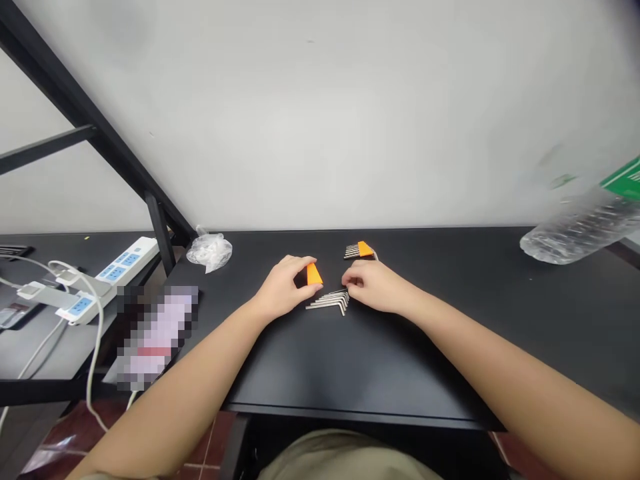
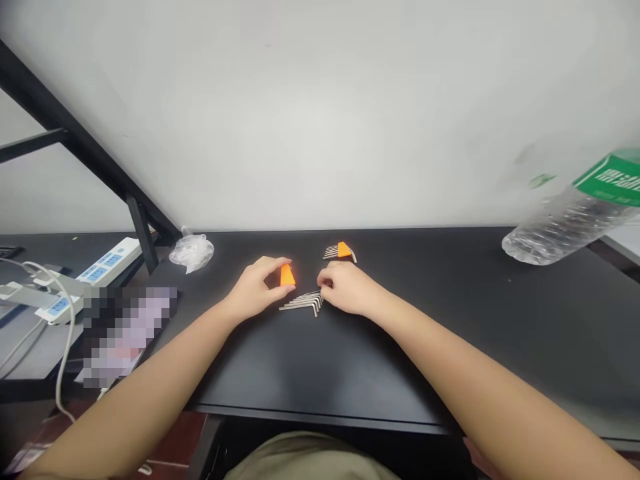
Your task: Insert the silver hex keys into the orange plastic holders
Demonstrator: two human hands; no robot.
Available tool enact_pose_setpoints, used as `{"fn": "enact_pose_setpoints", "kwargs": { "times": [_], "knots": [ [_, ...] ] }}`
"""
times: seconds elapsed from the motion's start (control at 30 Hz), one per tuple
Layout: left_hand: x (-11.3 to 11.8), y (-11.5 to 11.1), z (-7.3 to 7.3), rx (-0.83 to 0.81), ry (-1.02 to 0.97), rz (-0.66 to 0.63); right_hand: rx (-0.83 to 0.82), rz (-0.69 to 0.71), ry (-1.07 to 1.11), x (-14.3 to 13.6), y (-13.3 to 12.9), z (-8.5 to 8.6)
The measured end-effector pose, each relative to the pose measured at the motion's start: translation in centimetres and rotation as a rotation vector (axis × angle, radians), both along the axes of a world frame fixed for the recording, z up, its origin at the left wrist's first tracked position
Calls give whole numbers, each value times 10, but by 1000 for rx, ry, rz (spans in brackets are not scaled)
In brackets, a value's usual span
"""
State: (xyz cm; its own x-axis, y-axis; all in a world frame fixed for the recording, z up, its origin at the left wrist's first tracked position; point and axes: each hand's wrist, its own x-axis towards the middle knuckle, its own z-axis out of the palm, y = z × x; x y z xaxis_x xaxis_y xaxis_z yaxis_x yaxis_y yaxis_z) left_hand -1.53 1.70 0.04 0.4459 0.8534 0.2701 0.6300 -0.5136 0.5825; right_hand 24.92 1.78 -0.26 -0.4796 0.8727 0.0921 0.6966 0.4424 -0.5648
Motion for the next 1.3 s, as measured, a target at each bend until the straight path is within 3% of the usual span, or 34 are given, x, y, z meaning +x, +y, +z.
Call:
{"fn": "enact_pose_setpoints", "kwargs": {
  "times": [0.27, 0.6, 0.8, 1.3],
  "knots": [
    [2, -2, 0, -2, -26, 36, 48, 94, -149, -19, -27, 7],
    [2, -4, -3, -84, -34, 52, 177, 0, -180, -2, -5, -3],
    [2, 0, -6, -128, -89, 40, 190, 144, -206, -5, -11, 0],
    [5, -2, -4, -219, -188, 68, 227, 84, -286, -16, -18, 9]
  ]
}}
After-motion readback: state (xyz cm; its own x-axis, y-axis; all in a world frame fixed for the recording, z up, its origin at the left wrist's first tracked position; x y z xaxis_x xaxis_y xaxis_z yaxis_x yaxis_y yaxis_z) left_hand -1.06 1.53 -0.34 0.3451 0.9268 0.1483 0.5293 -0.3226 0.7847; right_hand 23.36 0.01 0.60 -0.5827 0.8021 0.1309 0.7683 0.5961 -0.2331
